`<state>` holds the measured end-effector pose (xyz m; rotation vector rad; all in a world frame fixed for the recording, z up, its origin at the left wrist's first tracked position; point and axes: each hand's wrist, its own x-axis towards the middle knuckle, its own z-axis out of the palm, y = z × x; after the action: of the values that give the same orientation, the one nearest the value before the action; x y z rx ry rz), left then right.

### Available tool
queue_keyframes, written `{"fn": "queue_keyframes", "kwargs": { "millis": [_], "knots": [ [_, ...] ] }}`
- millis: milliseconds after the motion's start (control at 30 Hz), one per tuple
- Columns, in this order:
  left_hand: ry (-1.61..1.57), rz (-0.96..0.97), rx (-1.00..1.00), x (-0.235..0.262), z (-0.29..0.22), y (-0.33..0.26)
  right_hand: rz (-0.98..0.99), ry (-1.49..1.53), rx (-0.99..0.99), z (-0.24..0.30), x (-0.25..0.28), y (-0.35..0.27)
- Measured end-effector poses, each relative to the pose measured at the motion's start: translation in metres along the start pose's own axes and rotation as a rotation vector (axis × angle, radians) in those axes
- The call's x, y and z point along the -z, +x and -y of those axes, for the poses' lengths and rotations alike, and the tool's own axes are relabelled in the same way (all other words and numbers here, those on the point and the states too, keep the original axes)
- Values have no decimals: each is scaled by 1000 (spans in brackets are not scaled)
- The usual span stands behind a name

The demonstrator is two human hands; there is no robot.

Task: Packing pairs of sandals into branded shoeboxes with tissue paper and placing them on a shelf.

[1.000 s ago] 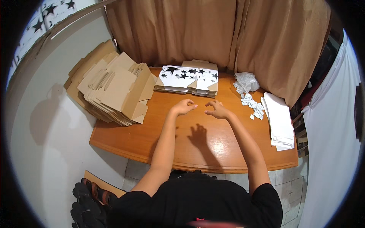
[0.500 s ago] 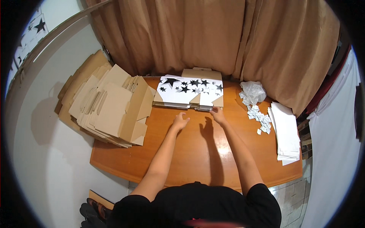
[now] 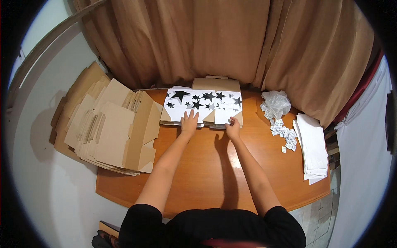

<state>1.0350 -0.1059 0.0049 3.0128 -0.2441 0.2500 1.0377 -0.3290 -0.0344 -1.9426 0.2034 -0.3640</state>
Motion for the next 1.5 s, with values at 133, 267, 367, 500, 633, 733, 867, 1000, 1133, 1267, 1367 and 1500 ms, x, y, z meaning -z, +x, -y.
{"fn": "queue_keyframes", "kwargs": {
  "millis": [133,267,367,500,633,733,867,1000,1133,1267,1367,1500],
  "knots": [
    [16,38,-116,12,21,6,-7,81,-122,32,-2,1],
    [-12,26,-177,31,28,12,-79,132,-160,46,-4,10],
    [-48,83,-287,40,16,32,-178,256,-136,33,5,29],
    [-10,45,-303,51,37,17,-133,575,-303,91,1,17],
    [116,-77,-315,63,14,19,-162,497,-413,79,15,43],
    [88,-291,-384,78,15,21,-211,467,-319,81,17,44],
    [32,-401,-439,110,2,24,-422,385,-47,98,25,11],
    [-84,-647,-455,158,-46,19,-567,-96,-11,108,35,-54],
    [-228,-667,-399,194,-94,0,-332,269,-237,105,50,-71],
    [-359,-696,-347,224,-118,-32,-321,249,-153,114,71,-92],
    [-454,-805,-200,242,-118,-57,-360,-147,-48,117,83,-134],
    [-640,-876,-91,258,-117,-109,-381,-378,283,83,109,-191]
  ]
}}
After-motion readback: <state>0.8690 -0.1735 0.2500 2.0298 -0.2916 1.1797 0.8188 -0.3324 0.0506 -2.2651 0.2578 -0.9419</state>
